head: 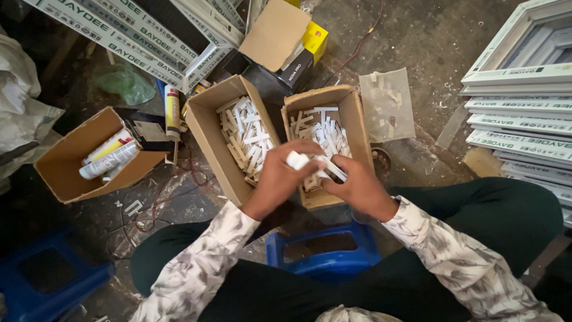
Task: The person sits on a stool and sorts small white plastic clips from one cardboard box into another. They pick up clips with both hands, inspect them, and place them into the second box, occasionally adjusting the pile.
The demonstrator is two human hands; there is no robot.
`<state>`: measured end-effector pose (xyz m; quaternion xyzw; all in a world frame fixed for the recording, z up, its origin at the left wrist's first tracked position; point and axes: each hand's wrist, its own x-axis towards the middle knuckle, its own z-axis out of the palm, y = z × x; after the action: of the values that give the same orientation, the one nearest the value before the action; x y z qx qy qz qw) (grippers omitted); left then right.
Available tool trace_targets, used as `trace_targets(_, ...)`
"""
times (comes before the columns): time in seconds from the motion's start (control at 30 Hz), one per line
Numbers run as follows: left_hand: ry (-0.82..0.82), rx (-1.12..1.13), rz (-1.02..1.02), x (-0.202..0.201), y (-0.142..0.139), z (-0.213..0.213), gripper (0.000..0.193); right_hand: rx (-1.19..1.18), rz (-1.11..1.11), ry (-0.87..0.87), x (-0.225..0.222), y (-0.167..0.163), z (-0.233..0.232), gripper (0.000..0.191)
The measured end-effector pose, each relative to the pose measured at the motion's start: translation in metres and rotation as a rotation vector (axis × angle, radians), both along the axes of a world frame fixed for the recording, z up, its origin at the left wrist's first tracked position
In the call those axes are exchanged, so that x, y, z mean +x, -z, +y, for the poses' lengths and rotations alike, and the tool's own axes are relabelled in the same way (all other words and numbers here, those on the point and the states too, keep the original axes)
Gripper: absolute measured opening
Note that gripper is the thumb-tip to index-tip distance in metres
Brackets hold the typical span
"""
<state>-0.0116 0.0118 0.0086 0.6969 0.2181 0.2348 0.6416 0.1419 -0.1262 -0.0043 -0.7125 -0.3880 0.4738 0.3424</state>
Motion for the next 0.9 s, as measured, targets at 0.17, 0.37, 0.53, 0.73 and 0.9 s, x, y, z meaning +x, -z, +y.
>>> trace_targets(0.17,-0.255,-0.396,0.243,-0.01,-0.01,0.034,0.023,-0.044,0.231,0.131,0.004,0.004,0.002,0.024)
trace_targets(0.37,-0.237,-0.29,0.051,-0.02,-0.019,0.048,0.022,-0.004,0.489,0.519,0.02,0.005,0.007,0.029)
trace_targets(0.53,-0.17,-0.351,0.135,-0.013,-0.015,0.031,0.019,0.144,0.64,0.462,0.022,0.001,0.004,0.033)
trace_targets(0.73,-0.214,-0.512,0.114,-0.002,-0.011,0.018,0.017,0.17,0.524,0.411,0.007,-0.001,0.009,0.034)
trace_targets(0.9,-0.267,-0.564,0.089,0.003,-0.003,0.015,0.01,0.169,0.514,0.348,-0.001,0.0,0.008,0.035)
